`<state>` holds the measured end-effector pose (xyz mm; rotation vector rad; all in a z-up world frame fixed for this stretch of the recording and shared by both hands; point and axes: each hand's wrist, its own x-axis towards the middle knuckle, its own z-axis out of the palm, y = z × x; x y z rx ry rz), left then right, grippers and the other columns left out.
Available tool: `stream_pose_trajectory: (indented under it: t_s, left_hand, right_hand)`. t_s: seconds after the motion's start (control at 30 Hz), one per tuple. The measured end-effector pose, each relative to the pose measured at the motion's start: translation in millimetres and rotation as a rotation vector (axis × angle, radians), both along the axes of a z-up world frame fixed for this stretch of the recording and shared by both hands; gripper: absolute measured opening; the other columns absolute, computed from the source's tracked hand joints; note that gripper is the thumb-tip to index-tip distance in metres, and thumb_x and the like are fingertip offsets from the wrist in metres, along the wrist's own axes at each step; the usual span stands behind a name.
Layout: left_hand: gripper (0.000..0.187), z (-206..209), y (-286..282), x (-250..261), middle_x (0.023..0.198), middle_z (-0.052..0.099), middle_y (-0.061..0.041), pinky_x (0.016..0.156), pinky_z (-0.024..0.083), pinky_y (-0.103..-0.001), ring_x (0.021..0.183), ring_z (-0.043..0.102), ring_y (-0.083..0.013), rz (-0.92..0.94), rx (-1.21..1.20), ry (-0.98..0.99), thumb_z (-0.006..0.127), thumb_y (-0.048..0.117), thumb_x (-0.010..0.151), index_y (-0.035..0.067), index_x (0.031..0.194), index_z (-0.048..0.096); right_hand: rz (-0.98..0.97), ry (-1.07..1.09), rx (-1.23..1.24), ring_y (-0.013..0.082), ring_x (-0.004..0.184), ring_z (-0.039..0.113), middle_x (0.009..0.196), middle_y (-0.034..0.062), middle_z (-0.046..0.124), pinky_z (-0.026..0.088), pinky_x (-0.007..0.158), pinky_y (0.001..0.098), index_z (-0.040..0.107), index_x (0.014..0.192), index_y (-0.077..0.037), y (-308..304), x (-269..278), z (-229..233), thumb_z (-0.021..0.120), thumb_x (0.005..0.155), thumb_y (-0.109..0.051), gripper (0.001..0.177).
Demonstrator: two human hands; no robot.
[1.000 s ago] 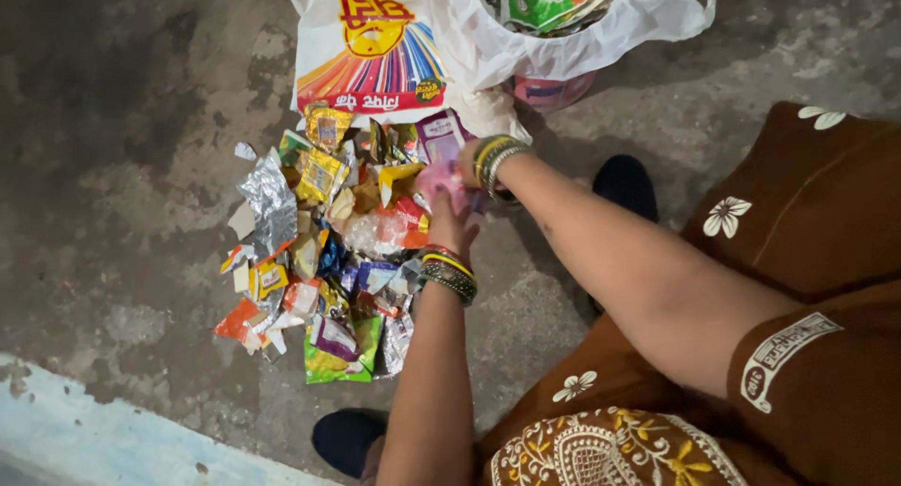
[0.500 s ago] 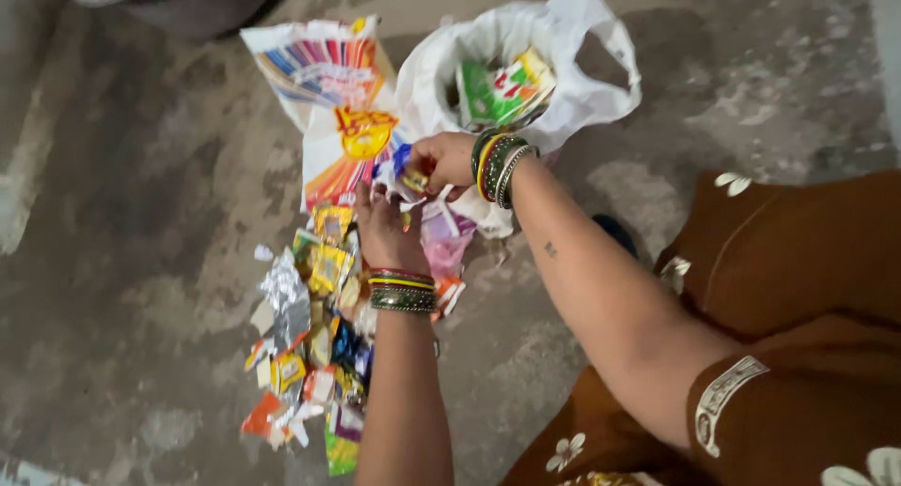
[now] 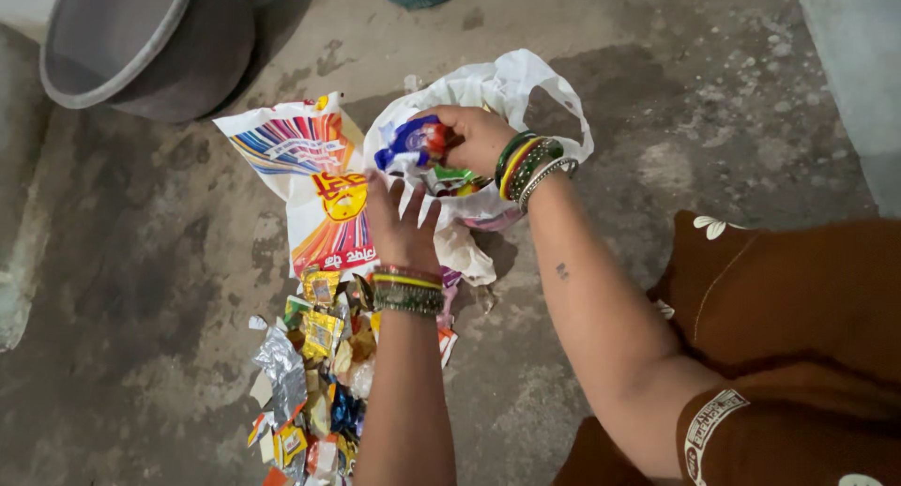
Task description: The person sorts a pile of small, colorful wrappers and packaging debris on the floor, picking up handfuls and placing them into a white plastic bag. The person repeatedly scoops items from the floor and transfers them into the bag.
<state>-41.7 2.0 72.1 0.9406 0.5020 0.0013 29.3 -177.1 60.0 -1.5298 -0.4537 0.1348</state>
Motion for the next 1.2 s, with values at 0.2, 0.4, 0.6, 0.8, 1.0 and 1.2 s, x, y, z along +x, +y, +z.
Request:
stream_pose_trajectory:
  t_s: [0.2,0.4,0.6,0.8,1.0,1.2]
  left_hand:
    - [0.054,-19.5,-16.7,43.4,0.111,0.067,-0.012,0.080,0.062,-0.044,0.096,0.069,-0.0293,-0.018,0.170,-0.230,0.058,-0.009,0.080,0.005,0.132,0.055]
    - [0.041,-32.9,-2.8,47.9,0.109,0.067,-0.014,0.083,0.063,-0.045,0.098,0.069,-0.0300,-0.098,-0.207,-0.126,0.059,-0.008,0.089,-0.002,0.128,0.051]
    - [0.068,-55.5,-8.9,58.5,0.112,0.055,-0.008,0.083,0.061,-0.039,0.096,0.065,-0.0213,0.033,0.676,-0.308,0.069,-0.006,0.079,0.007,0.136,0.033]
    - [0.012,-73.4,8.4,72.7,0.116,0.059,-0.013,0.088,0.057,-0.043,0.095,0.066,-0.0333,-0.041,1.599,-0.429,0.070,-0.003,0.089,0.006,0.093,0.063]
    - [0.022,-72.3,0.4,70.7,0.161,0.027,-0.016,0.113,0.017,-0.070,0.149,0.021,-0.0401,-0.360,1.932,-0.002,0.075,0.039,0.081,0.028,0.100,0.078]
    - [0.052,-44.9,-7.3,79.2,0.170,-0.015,-0.010,0.116,-0.001,-0.075,0.154,-0.019,-0.0391,-0.669,1.725,0.431,0.074,0.052,0.077,0.050,0.129,0.064]
  right_hand:
    - [0.012,0.393,0.234,0.0143,0.091,0.069,0.097,0.0026,0.071,0.059,0.081,0.0336,0.068,0.116,-0.005,-2.6,1.6,-0.9,0.071,0.086,-0.004,0.030]
    - [-0.255,0.716,0.529,0.0150,0.086,0.072,0.094,0.0028,0.072,0.063,0.074,0.0367,0.066,0.111,-0.009,-3.6,9.0,-17.2,0.070,0.085,-0.017,0.027]
    - [-0.707,0.296,-0.123,0.0218,0.081,0.069,0.094,0.0066,0.071,0.057,0.075,0.0380,0.064,0.108,-0.006,11.9,43.3,-65.0,0.080,0.082,-0.018,0.033]
    - [-0.820,0.149,-0.365,0.0258,0.080,0.073,0.085,0.0106,0.074,0.058,0.076,0.0379,0.067,0.084,-0.006,14.4,62.9,-90.7,0.085,0.077,-0.017,0.022]
    - [-0.788,0.110,-0.369,0.0246,0.080,0.075,0.084,0.0082,0.075,0.059,0.076,0.0369,0.070,0.083,-0.010,15.3,70.0,-101.2,0.082,0.074,-0.014,0.015]
    - [-0.923,-0.152,-0.556,0.0318,0.089,0.070,0.097,0.0107,0.070,0.056,0.078,0.0436,0.073,0.086,-0.014,25.5,57.0,-91.1,0.078,0.080,-0.009,0.010]
